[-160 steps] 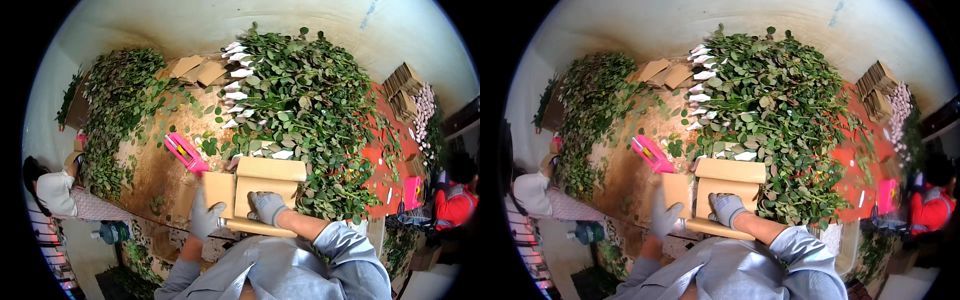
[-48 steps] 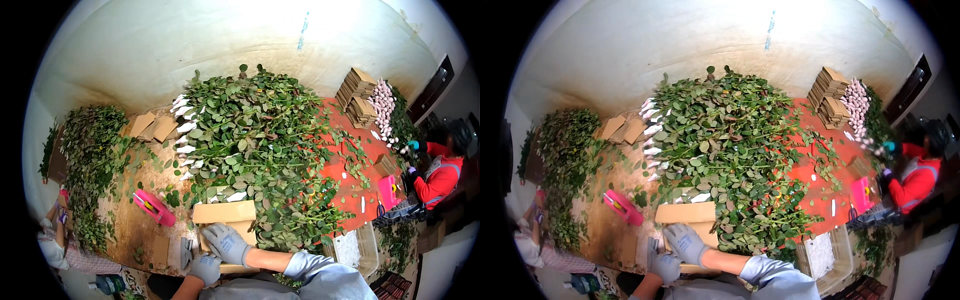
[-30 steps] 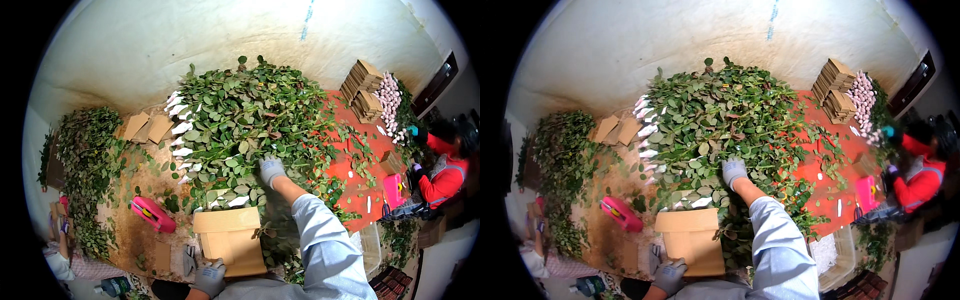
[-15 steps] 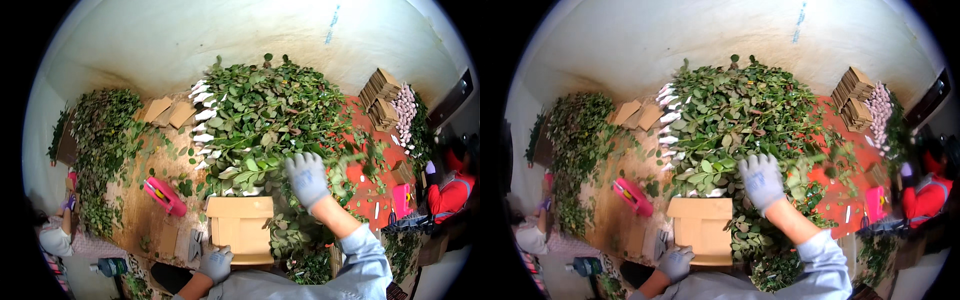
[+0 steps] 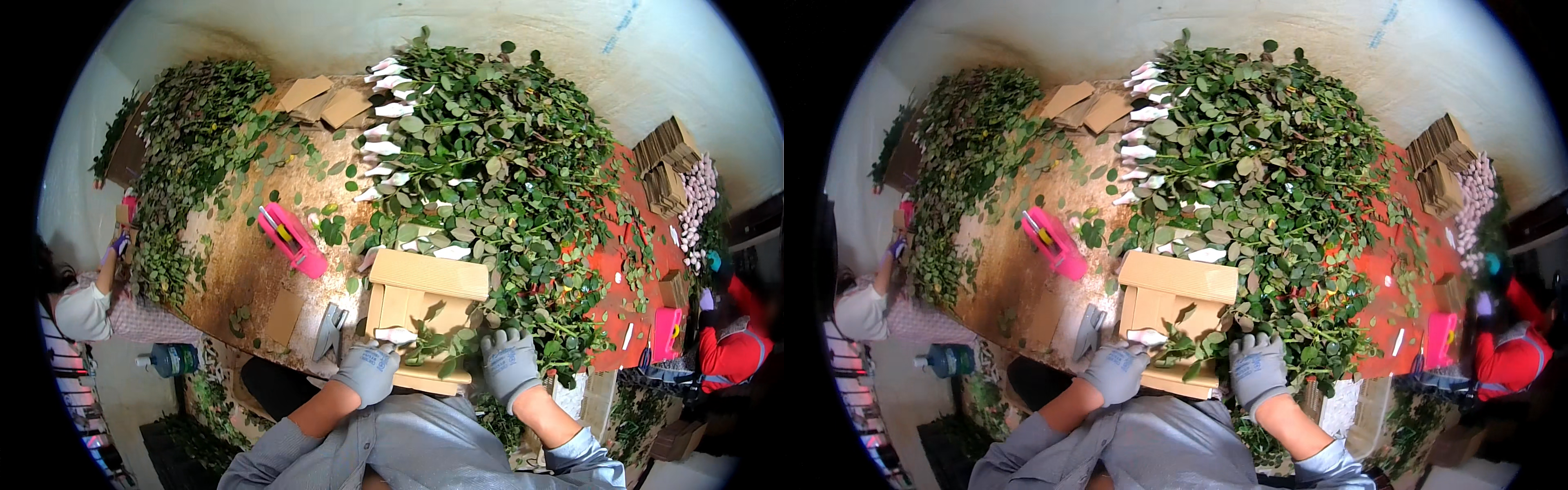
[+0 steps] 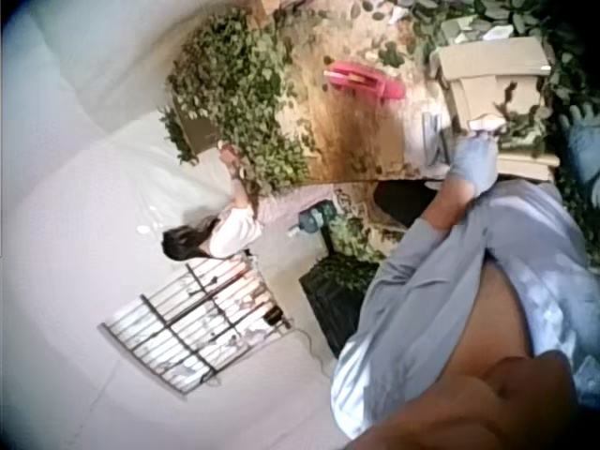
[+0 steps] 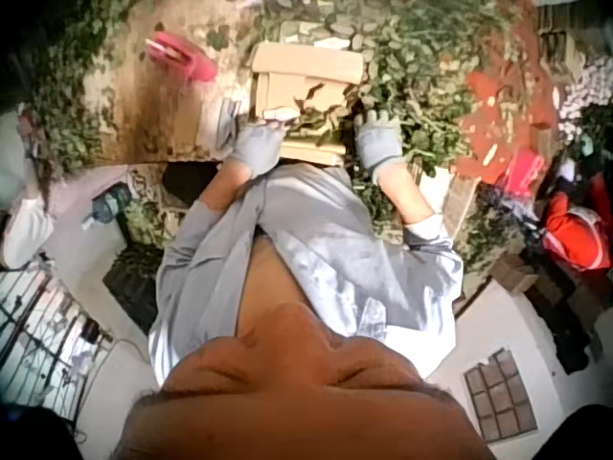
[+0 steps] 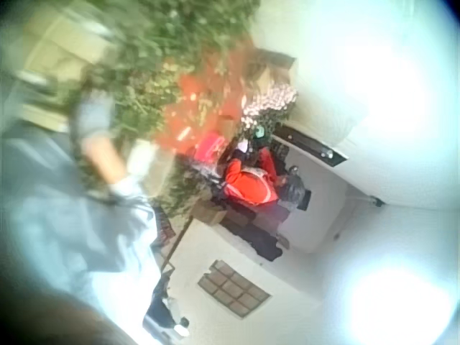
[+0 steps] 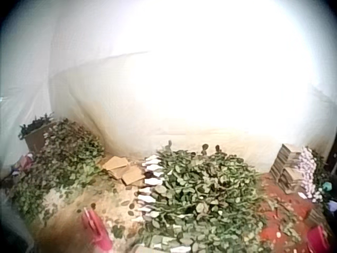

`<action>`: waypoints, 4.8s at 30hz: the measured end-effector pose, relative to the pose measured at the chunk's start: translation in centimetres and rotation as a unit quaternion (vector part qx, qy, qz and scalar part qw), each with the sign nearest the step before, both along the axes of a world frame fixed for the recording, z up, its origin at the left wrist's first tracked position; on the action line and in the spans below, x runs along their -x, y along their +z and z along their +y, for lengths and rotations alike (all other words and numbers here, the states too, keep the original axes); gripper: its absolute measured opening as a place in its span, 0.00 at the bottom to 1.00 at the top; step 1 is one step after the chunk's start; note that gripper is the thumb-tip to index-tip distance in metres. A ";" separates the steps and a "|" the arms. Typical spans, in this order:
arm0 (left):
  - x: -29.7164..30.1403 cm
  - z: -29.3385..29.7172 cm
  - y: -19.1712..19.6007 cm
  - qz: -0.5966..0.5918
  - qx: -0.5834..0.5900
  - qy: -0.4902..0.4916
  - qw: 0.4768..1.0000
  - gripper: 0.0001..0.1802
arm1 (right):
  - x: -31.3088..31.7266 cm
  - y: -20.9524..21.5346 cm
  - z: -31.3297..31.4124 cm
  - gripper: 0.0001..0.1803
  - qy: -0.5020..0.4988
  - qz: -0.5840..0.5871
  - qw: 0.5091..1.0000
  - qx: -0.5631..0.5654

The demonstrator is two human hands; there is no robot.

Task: The person packs roses into cardboard boxes by hand, placing the stems and flower heads into the boxes and securing them.

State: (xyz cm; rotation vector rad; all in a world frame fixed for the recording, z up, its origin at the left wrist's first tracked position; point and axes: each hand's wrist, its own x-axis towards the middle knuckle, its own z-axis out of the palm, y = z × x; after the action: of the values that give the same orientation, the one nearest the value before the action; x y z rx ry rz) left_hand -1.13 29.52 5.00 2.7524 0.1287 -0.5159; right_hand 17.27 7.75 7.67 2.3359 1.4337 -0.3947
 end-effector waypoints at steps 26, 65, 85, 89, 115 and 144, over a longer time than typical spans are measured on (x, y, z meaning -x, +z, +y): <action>-2.1 9.3 -3.3 0.125 0.162 -0.006 0.979 0.14 | 1.7 -6.3 11.2 0.12 0.106 0.371 0.918 -0.095; 1.3 -0.1 0.8 -0.165 0.016 0.019 0.986 0.18 | -20.2 -13.0 7.2 0.20 -0.138 -0.016 0.954 -0.267; 2.0 -0.7 0.6 -0.204 -0.007 0.026 0.979 0.17 | -14.8 11.3 6.6 0.07 0.105 -0.306 0.876 -0.358; 2.4 -0.5 -0.2 -0.213 0.000 0.036 0.976 0.18 | -5.9 11.4 6.7 0.08 0.117 -0.260 0.926 -0.246; 0.9 1.6 1.6 -0.163 0.175 0.074 0.968 0.17 | 1.9 -4.0 12.2 0.23 0.157 0.227 0.956 -0.097; 1.7 1.4 1.4 -0.083 0.059 0.005 0.995 0.22 | 3.2 -4.6 11.9 0.26 0.115 0.238 0.960 -0.089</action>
State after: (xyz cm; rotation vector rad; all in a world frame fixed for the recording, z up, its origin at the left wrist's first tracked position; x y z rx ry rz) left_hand -2.80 30.93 6.39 2.6639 0.0700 -0.2793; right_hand 14.10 19.67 3.10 2.2659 2.0135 -0.8321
